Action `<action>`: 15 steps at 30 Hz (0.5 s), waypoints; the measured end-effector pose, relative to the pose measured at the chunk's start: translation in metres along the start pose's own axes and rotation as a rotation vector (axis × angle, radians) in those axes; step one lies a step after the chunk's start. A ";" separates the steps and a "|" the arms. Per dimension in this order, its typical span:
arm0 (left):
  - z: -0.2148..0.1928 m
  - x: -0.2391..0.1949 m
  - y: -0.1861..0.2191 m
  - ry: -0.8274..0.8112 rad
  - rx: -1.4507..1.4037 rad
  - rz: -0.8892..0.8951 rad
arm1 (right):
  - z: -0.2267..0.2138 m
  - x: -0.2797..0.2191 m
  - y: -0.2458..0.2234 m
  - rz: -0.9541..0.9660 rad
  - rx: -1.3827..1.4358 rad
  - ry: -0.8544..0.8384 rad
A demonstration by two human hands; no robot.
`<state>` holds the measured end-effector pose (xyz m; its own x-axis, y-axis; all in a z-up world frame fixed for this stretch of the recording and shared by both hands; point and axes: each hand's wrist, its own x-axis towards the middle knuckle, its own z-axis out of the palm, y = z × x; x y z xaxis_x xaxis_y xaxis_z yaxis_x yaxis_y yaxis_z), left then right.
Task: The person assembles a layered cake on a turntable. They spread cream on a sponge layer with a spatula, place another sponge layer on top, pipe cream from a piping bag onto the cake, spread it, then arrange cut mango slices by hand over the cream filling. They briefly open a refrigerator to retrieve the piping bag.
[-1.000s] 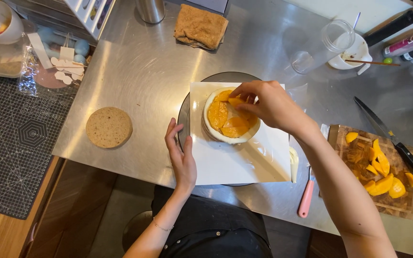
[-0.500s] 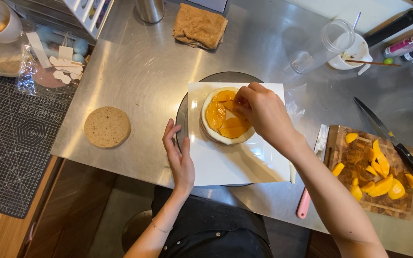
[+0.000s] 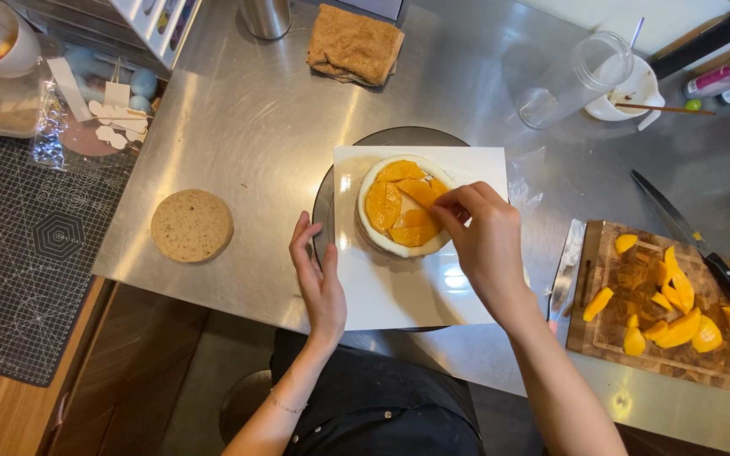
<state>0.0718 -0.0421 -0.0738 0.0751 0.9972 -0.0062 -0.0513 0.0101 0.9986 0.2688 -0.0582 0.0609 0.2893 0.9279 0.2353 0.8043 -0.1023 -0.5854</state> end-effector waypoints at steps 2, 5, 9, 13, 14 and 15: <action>-0.001 0.001 -0.003 -0.006 0.003 0.008 | 0.005 -0.002 0.000 0.020 -0.010 0.015; -0.001 0.001 -0.003 -0.014 -0.002 0.009 | 0.011 -0.006 0.001 0.016 -0.059 0.057; -0.002 0.002 0.001 -0.018 0.000 0.005 | 0.015 -0.009 -0.001 -0.057 -0.180 0.131; -0.001 0.004 -0.002 -0.026 -0.053 0.025 | 0.019 -0.005 -0.012 -0.051 -0.204 0.174; -0.001 0.005 -0.002 0.000 -0.084 -0.018 | 0.020 -0.002 -0.014 -0.124 -0.188 0.144; 0.004 0.004 -0.003 0.011 -0.123 -0.068 | 0.016 -0.001 -0.015 -0.185 -0.185 0.118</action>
<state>0.0759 -0.0380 -0.0768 0.0718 0.9946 -0.0747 -0.1678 0.0858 0.9821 0.2484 -0.0520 0.0568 0.1778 0.8900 0.4198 0.9271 -0.0085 -0.3748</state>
